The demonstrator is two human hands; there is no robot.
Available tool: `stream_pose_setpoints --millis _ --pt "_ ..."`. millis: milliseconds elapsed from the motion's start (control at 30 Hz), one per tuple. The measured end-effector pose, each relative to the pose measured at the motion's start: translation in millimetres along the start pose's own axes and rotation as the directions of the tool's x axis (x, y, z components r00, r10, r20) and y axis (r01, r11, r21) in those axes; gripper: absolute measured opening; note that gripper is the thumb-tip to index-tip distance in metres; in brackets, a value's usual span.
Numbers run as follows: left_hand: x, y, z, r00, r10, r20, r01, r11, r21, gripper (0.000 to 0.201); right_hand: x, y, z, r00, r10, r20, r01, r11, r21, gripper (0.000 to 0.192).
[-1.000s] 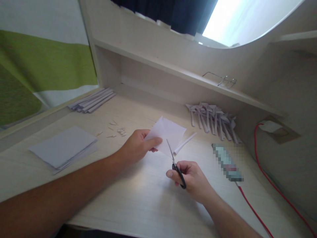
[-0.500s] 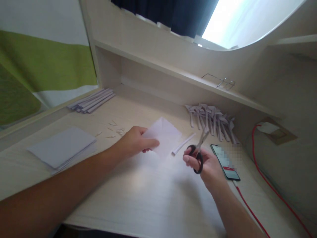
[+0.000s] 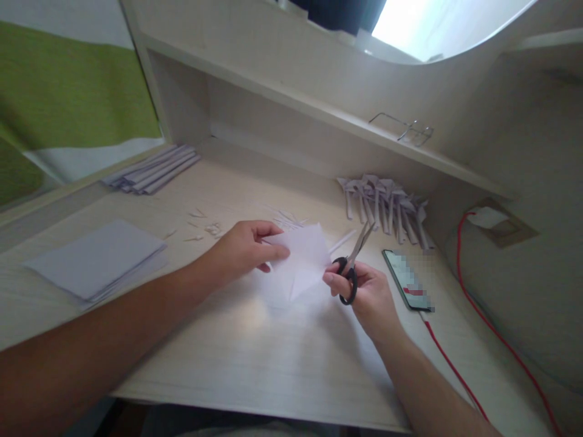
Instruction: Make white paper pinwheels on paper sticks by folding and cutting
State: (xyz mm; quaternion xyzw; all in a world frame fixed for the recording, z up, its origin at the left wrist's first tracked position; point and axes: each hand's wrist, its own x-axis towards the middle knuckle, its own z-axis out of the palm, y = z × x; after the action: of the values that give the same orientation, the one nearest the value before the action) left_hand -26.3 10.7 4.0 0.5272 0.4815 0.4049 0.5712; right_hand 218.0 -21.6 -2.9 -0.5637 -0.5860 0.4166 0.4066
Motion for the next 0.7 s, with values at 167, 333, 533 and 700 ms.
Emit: stream_pose_setpoints --millis 167,333,533,700 --pt "1.0 -3.7 2.6 0.999 0.015 -0.051 -0.018 0.998 -0.058 0.022 4.8 -1.5 -7.5 0.993 -0.018 -0.117 0.019 1.000 0.009 0.032" --pt "0.5 -5.2 1.2 0.996 0.037 -0.078 -0.042 0.997 -0.067 0.018 12.1 1.6 -13.5 0.982 -0.057 -0.183 0.061 0.998 0.014 0.031" --pt "4.9 -7.8 3.9 0.977 0.136 -0.163 -0.142 0.989 -0.030 0.037 11.0 8.7 -5.3 0.992 -0.068 -0.109 0.083 0.988 0.133 0.024" --pt "-1.9 -6.5 11.4 0.999 -0.010 -0.033 0.005 0.986 -0.166 0.054 2.5 12.4 6.5 0.955 -0.144 -0.259 0.212 0.944 0.255 0.023"
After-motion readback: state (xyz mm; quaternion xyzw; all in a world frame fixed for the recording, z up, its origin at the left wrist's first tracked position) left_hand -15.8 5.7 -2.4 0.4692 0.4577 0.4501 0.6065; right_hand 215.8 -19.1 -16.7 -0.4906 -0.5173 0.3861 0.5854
